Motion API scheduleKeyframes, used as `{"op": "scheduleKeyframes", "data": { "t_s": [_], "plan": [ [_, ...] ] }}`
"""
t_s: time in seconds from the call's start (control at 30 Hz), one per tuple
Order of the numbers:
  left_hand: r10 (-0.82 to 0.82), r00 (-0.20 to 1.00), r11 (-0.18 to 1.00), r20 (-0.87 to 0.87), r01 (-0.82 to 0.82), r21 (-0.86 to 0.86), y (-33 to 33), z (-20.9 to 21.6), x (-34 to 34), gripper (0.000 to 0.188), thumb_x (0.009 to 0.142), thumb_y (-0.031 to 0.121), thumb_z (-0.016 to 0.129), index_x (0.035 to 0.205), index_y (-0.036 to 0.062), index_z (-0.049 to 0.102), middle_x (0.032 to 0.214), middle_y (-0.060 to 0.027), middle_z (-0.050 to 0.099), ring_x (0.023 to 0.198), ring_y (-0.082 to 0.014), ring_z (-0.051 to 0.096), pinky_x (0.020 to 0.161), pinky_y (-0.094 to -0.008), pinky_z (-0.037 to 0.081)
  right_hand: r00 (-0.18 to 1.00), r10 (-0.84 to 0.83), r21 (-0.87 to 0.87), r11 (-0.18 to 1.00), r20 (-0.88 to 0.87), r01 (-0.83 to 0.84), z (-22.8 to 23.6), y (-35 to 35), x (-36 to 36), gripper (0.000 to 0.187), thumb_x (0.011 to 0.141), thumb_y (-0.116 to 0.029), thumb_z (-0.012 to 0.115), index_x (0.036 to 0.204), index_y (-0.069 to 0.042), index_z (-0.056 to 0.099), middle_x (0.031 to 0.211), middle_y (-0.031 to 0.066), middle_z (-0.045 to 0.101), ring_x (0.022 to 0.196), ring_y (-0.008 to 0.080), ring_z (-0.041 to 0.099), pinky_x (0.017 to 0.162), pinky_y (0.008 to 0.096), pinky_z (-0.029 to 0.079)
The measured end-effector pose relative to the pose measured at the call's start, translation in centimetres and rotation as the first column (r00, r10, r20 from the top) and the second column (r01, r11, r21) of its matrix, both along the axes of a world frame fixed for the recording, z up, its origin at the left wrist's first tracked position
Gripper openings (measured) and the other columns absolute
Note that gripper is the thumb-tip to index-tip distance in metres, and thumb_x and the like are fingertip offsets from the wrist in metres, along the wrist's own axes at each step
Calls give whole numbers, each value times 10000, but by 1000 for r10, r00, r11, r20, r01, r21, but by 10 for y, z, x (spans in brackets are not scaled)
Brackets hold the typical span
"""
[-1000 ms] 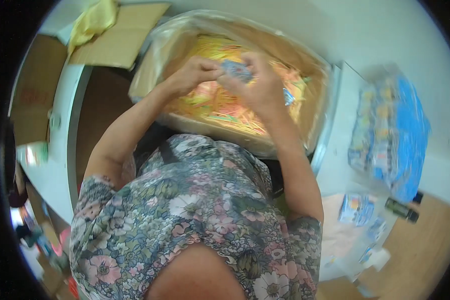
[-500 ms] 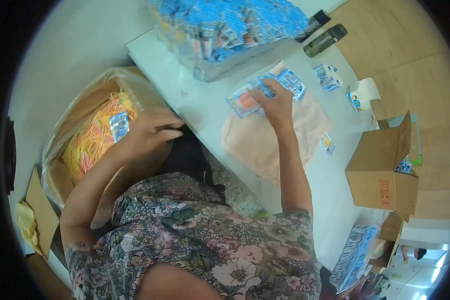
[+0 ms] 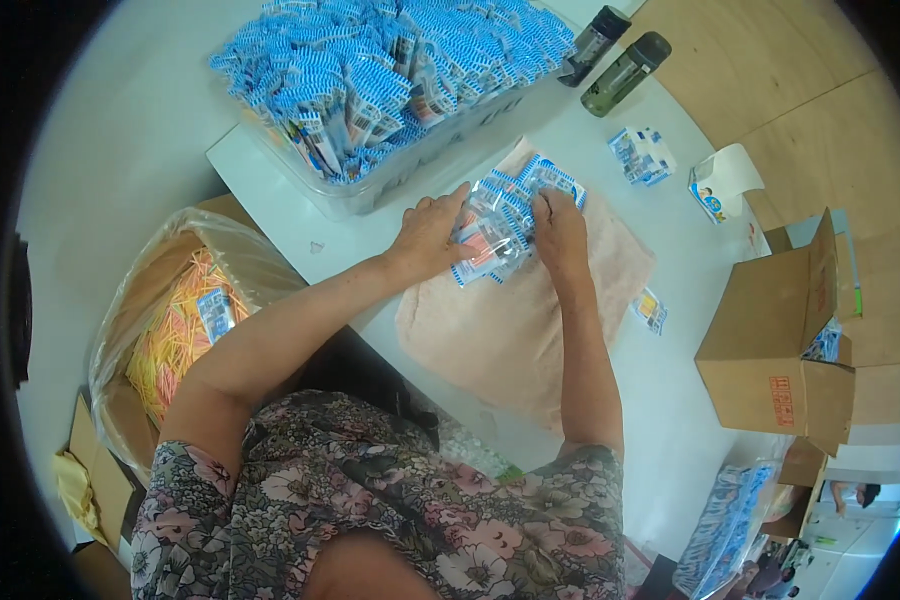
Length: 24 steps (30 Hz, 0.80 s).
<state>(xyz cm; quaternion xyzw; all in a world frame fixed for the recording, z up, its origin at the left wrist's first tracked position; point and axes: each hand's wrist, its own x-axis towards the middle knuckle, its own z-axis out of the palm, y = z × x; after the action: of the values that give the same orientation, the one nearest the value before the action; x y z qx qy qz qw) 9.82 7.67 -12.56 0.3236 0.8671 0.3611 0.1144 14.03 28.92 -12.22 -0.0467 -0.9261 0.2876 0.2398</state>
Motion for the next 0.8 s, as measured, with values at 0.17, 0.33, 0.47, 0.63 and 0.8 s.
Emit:
{"op": "scheduleKeyframes", "data": {
  "t_s": [0.17, 0.33, 0.47, 0.63, 0.8],
  "plan": [
    [34, 999, 999, -12, -33, 30, 0, -6, -1, 962, 640, 233, 769, 1396, 15, 215, 1192, -160, 505, 1095, -345, 434, 907, -470, 307, 998, -26, 295, 955, -56, 42, -6, -7, 1, 294, 892, -236, 503, 1004, 30, 563, 932, 212, 618, 856, 378, 584, 767, 392, 457],
    [4, 995, 1000, 104, -7, 24, 6, 0, 0, 972, 613, 209, 783, 1394, 27, 234, 1206, -166, 503, 1136, -341, 418, 938, -470, 294, 949, -316, -288, 910, -17, 298, -12, -15, 27, 367, 859, -294, 581, 966, 57, 566, 805, 153, 617, 655, 221, 590, 592, 326, 469],
    [-15, 984, 1000, 180, 10, 29, 5, 13, -12, 987, 585, 165, 783, 1392, 24, 233, 1189, -157, 516, 1135, -337, 422, 945, -462, 291, 956, -278, -646, 713, 97, 273, -7, -24, 32, 392, 864, -332, 586, 954, 49, 570, 733, 75, 579, 571, 125, 529, 498, 250, 427],
    [-32, 980, 999, 197, 37, -25, 12, 18, -12, 966, 584, 159, 779, 1385, 36, 254, 1179, -141, 510, 1144, -303, 417, 938, -436, 282, 950, -153, -812, 493, 273, 313, -4, -22, 30, 328, 891, -318, 563, 806, -3, 587, 657, 6, 529, 518, 63, 445, 451, 203, 340],
    [-51, 991, 998, 121, 55, -33, 14, 10, -14, 886, 585, 149, 773, 1342, 47, 323, 1174, -125, 490, 1147, -281, 410, 927, -415, 274, 974, -172, -732, 643, 148, 225, -9, -30, 35, 320, 903, -303, 554, 794, -4, 590, 666, -23, 509, 571, 46, 421, 493, 200, 328]
  ]
}}
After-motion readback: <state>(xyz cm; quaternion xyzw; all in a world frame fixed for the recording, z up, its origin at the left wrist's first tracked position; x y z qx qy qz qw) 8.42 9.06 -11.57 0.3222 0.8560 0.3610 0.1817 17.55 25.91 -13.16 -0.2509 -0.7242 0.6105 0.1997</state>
